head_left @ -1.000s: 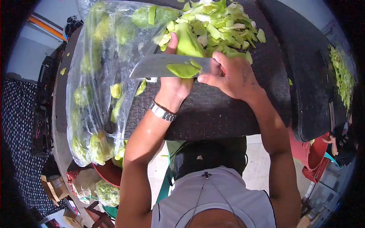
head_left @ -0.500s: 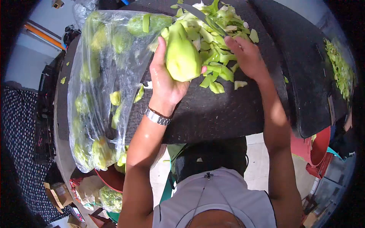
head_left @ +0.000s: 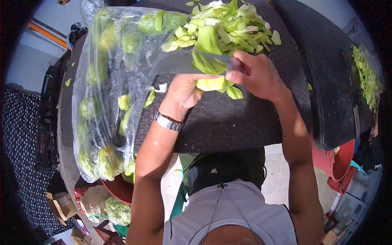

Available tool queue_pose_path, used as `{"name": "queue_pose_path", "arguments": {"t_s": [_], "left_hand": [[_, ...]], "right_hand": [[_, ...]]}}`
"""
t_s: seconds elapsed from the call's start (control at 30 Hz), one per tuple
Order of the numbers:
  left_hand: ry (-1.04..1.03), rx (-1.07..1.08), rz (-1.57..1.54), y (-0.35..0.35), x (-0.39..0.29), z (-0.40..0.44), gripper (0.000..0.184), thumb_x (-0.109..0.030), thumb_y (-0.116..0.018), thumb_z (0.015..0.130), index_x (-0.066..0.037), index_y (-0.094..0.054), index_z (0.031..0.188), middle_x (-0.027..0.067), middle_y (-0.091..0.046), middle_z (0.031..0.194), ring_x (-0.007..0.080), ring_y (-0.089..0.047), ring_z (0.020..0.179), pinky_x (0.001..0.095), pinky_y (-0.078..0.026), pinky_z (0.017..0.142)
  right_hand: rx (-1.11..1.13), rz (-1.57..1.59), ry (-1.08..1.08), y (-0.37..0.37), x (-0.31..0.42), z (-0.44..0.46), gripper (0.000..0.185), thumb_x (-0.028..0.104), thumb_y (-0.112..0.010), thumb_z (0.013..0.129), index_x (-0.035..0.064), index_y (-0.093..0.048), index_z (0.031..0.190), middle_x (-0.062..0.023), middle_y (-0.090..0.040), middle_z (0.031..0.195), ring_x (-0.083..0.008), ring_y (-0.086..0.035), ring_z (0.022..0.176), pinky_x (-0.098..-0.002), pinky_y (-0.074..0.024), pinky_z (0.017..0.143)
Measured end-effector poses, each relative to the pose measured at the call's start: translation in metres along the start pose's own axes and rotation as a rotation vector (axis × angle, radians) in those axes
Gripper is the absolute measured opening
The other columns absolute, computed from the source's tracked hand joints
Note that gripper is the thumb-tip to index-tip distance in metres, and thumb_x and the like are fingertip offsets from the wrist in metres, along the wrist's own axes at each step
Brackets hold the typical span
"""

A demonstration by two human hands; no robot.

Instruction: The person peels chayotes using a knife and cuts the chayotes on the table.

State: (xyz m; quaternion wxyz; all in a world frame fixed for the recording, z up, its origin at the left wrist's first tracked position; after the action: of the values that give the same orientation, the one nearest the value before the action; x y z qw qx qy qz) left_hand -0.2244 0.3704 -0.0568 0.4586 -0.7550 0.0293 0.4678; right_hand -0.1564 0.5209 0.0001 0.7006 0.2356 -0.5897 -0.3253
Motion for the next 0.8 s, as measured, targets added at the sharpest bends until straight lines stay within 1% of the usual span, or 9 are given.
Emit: {"name": "queue_pose_path", "arguments": {"t_s": [0.1,0.17,0.27,0.37,0.47,0.57,0.63,0.7,0.8], "left_hand": [[-0.069,0.039,0.134,-0.009,-0.003,-0.004,0.042,0.006,-0.074,0.080,0.005,-0.063,0.121,0.0121,-0.071,0.112,0.0226,-0.072,0.098,0.0364,-0.060,0.086],[0.035,0.061,0.177,-0.018,-0.002,-0.005,0.050,0.005,-0.075,0.078,0.003,-0.061,0.125,0.0123,-0.070,0.114,0.0232,-0.071,0.100,0.0364,-0.059,0.086],[0.033,0.154,0.167,-0.028,-0.005,-0.003,0.062,0.003,-0.076,0.074,0.002,-0.055,0.133,0.0135,-0.068,0.117,0.0244,-0.069,0.103,0.0366,-0.057,0.088],[0.006,0.225,0.131,-0.044,-0.011,-0.009,0.072,0.002,-0.075,0.072,0.002,-0.048,0.139,0.0150,-0.066,0.119,0.0256,-0.067,0.107,0.0370,-0.056,0.090],[0.000,0.210,0.100,-0.046,-0.013,-0.006,0.077,0.005,-0.075,0.073,0.002,-0.044,0.143,0.0148,-0.065,0.120,0.0263,-0.065,0.111,0.0384,-0.056,0.092],[-0.039,0.061,0.134,-0.025,-0.007,-0.005,0.075,0.007,-0.073,0.074,0.002,-0.045,0.143,0.0138,-0.065,0.121,0.0264,-0.066,0.111,0.0390,-0.056,0.094],[-0.065,-0.057,0.164,-0.004,0.002,-0.007,0.068,0.008,-0.069,0.076,0.001,-0.048,0.140,0.0134,-0.066,0.121,0.0264,-0.067,0.110,0.0384,-0.056,0.095],[-0.089,-0.043,0.141,-0.006,0.002,-0.009,0.076,0.008,-0.075,0.074,0.001,-0.045,0.143,0.0130,-0.064,0.119,0.0252,-0.066,0.111,0.0392,-0.057,0.093],[-0.021,0.064,0.217,-0.021,0.001,-0.003,0.080,0.009,-0.078,0.073,0.001,-0.043,0.144,0.0128,-0.063,0.119,0.0245,-0.066,0.110,0.0395,-0.057,0.092]], "right_hand": [[-0.037,-0.035,0.050,0.004,-0.001,-0.001,0.061,0.067,-0.071,0.083,0.0067,-0.061,0.082,-0.0093,-0.064,0.066,-0.0268,-0.067,0.061,-0.0401,-0.0522,0.061],[-0.071,-0.078,0.045,0.011,-0.009,0.002,0.063,0.069,-0.071,0.082,0.0065,-0.062,0.084,-0.0093,-0.065,0.067,-0.0284,-0.067,0.062,-0.0411,-0.0527,0.063],[-0.268,-0.217,0.013,0.029,-0.032,0.004,0.067,0.073,-0.069,0.083,0.0059,-0.064,0.088,-0.0102,-0.065,0.069,-0.0312,-0.067,0.064,-0.0433,-0.0524,0.064],[-0.345,-0.145,-0.187,0.058,-0.081,0.010,0.070,0.074,-0.066,0.084,0.0049,-0.066,0.093,-0.0116,-0.065,0.070,-0.0330,-0.067,0.065,-0.0446,-0.0517,0.066],[-0.416,0.105,-0.081,0.054,-0.070,0.008,0.070,0.075,-0.066,0.084,0.0048,-0.066,0.091,-0.0136,-0.065,0.069,-0.0323,-0.066,0.064,-0.0447,-0.0509,0.063],[-0.109,-0.071,-0.044,0.019,-0.016,0.001,0.046,0.047,-0.069,0.091,0.0013,-0.064,0.095,-0.0107,-0.064,0.070,-0.0277,-0.065,0.063,-0.0402,-0.0502,0.062],[-0.061,-0.057,0.037,0.007,0.016,-0.002,0.046,0.047,-0.072,0.088,0.0025,-0.061,0.089,-0.0095,-0.062,0.068,-0.0264,-0.065,0.062,-0.0399,-0.0496,0.061],[-0.069,-0.026,0.102,0.002,0.020,-0.003,0.051,0.053,-0.075,0.083,0.0051,-0.057,0.082,-0.0081,-0.061,0.065,-0.0247,-0.064,0.060,-0.0394,-0.0486,0.059],[-0.145,-0.143,0.022,0.015,-0.008,0.000,0.053,0.058,-0.072,0.085,0.0063,-0.061,0.086,-0.0085,-0.061,0.066,-0.0247,-0.063,0.061,-0.0385,-0.0477,0.060]]}}
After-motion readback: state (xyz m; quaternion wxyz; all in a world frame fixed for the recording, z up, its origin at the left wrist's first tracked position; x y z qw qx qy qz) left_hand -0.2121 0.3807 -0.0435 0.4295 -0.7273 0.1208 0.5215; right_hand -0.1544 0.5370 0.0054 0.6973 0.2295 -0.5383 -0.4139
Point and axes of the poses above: each hand's wrist, its own z-axis towards the middle knuckle, its own y-axis out of the back of the hand, x = y × z, the point moved 8 cm from there along z, towards the middle knuckle
